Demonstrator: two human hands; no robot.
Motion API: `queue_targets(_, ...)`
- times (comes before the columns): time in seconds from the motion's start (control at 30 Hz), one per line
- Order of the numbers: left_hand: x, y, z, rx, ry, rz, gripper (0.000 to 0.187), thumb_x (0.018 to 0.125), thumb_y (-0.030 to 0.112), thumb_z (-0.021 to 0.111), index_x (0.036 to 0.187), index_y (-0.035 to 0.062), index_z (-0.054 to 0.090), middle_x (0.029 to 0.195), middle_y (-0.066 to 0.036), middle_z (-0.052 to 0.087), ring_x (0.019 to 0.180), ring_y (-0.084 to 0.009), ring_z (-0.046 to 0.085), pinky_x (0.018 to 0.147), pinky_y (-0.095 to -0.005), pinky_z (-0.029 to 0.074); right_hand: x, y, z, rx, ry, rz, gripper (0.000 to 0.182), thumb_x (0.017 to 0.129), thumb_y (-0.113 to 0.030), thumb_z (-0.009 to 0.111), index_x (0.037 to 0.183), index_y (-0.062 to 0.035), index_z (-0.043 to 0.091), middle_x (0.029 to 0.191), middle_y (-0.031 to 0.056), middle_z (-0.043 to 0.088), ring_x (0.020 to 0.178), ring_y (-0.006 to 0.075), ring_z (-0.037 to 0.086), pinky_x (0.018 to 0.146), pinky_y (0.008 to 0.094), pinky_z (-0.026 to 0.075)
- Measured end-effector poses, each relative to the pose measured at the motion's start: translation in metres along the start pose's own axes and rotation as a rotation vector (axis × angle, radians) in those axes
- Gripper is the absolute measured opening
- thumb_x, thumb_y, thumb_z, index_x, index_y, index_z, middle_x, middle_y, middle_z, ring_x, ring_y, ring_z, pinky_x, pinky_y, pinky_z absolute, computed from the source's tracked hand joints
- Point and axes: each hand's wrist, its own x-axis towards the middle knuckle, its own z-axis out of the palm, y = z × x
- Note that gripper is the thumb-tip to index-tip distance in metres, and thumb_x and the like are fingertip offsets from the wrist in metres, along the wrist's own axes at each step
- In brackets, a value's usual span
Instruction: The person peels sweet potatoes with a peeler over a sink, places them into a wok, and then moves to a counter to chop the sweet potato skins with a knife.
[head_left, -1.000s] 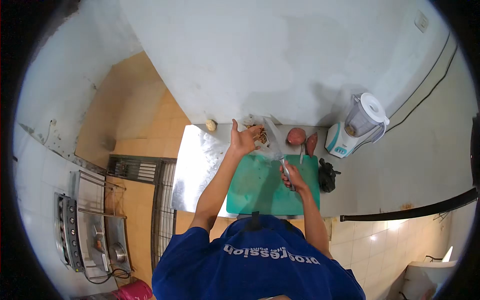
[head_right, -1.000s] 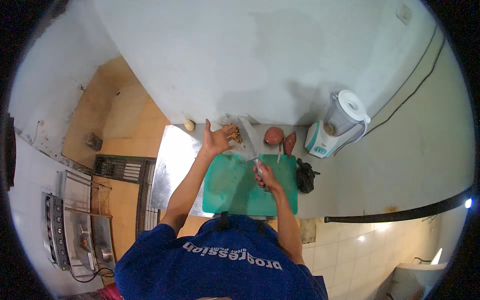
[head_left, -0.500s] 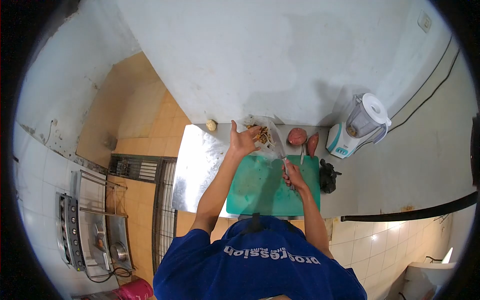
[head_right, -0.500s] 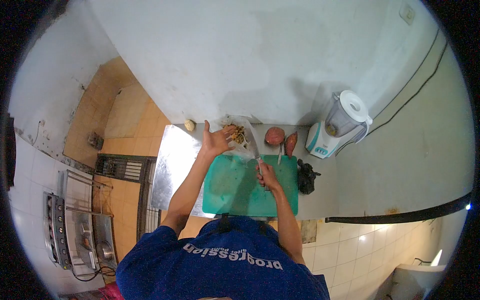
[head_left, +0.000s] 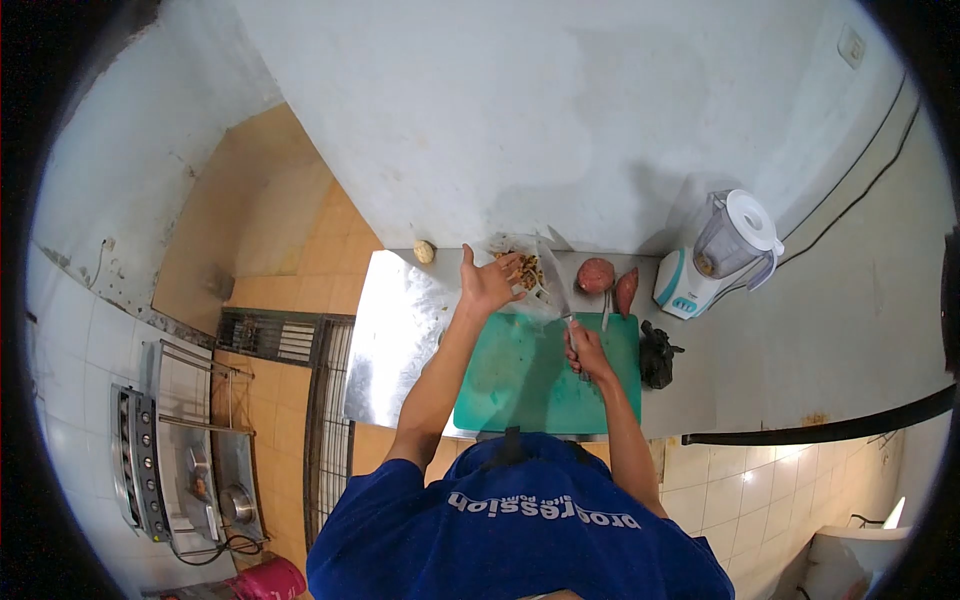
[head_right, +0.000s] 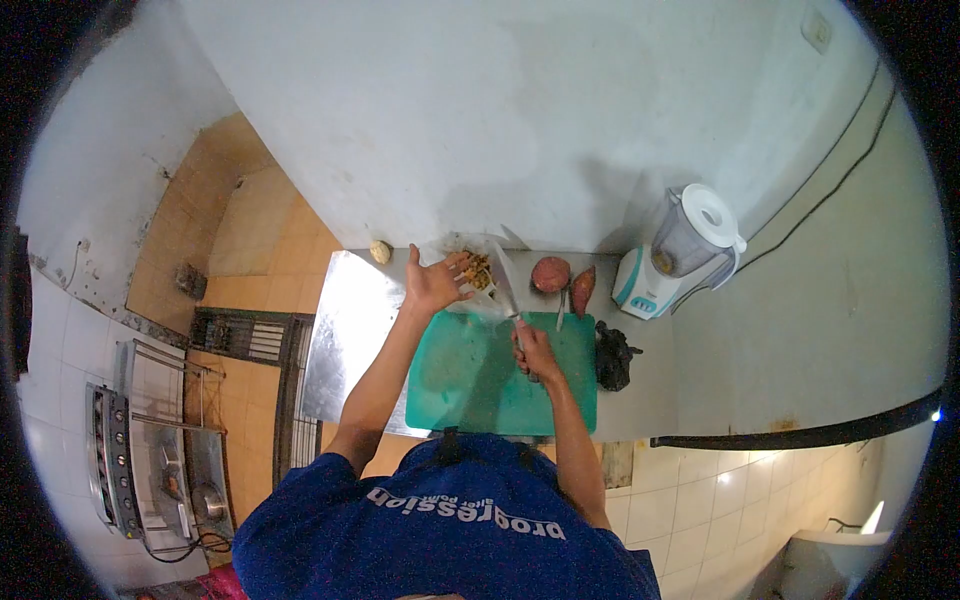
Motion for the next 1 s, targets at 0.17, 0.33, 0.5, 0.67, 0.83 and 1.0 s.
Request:
queue_targets(0.17,0.004,-0.003,0.005,-0.095,0.048,-0.003,0.116,0.079,0.088,0.007,0.151,-0.0038,0.015,0.160,-0.018,-0.004,0.147,-0.0323,-0.011,0.112,-0.0593,-0.004,-0.005,0.004,-0.001,-0.058,-0.118,0.013,0.048,0.097,-0.056,0.045,0.089,-0.0089,0.051,0.056,-0.0017,0.045,0.041,0.0077,0.038,0.038,0.0265,0.030)
queue_targets(0.33,0.006,-0.004,0.002,-0.110,0.000,-0.012,0.118,0.079,0.087,0.005,0.149,-0.0070,0.016,0.160,-0.019,-0.004,0.148,-0.0330,-0.010,0.112,-0.0597,-0.006,-0.007,0.010,-0.001,-0.021,0.053,-0.012,0.045,0.097,-0.052,0.046,0.090,-0.0082,0.053,0.057,-0.0014,0.046,0.041,0.0076,0.037,0.038,0.0255,0.031)
queue_targets(0.5,0.006,-0.006,0.006,-0.112,-0.018,-0.035,0.118,0.079,0.087,0.005,0.149,-0.0071,0.018,0.160,-0.019,-0.002,0.148,-0.0342,-0.006,0.113,-0.0592,-0.005,-0.011,0.013,-0.001,-0.072,-0.002,-0.018,0.044,0.099,-0.049,0.045,0.089,-0.0070,0.053,0.057,-0.0013,0.046,0.042,0.0080,0.039,0.038,0.0256,0.032)
queue_targets(0.67,0.007,-0.007,0.005,-0.103,-0.005,-0.013,0.118,0.079,0.087,0.006,0.148,-0.0070,0.019,0.160,-0.019,0.001,0.147,-0.0368,-0.002,0.113,-0.0601,-0.001,-0.014,0.019,0.001,-0.067,0.088,-0.048,0.044,0.099,-0.047,0.045,0.086,-0.0066,0.054,0.058,-0.0014,0.046,0.044,0.0079,0.040,0.040,0.0251,0.032)
queue_targets(0.83,0.009,-0.008,0.003,-0.140,0.013,-0.008,0.119,0.078,0.088,0.006,0.145,-0.0089,0.026,0.160,-0.019,0.001,0.146,-0.0394,-0.006,0.111,-0.0623,0.001,-0.014,0.024,0.003,-0.208,0.139,-0.134,0.039,0.101,-0.043,0.043,0.083,-0.0083,0.050,0.056,-0.0017,0.043,0.041,0.0064,0.036,0.039,0.0248,0.030)
queue_targets(1.0,0.011,-0.008,-0.002,-0.161,-0.014,-0.010,0.119,0.078,0.088,0.007,0.146,-0.0082,0.025,0.160,-0.019,0.001,0.146,-0.0380,-0.006,0.111,-0.0629,0.000,-0.011,0.029,-0.002,-0.213,0.149,-0.160,0.038,0.101,-0.040,0.044,0.082,-0.0081,0.051,0.056,-0.0023,0.042,0.044,0.0066,0.038,0.041,0.0250,0.031)
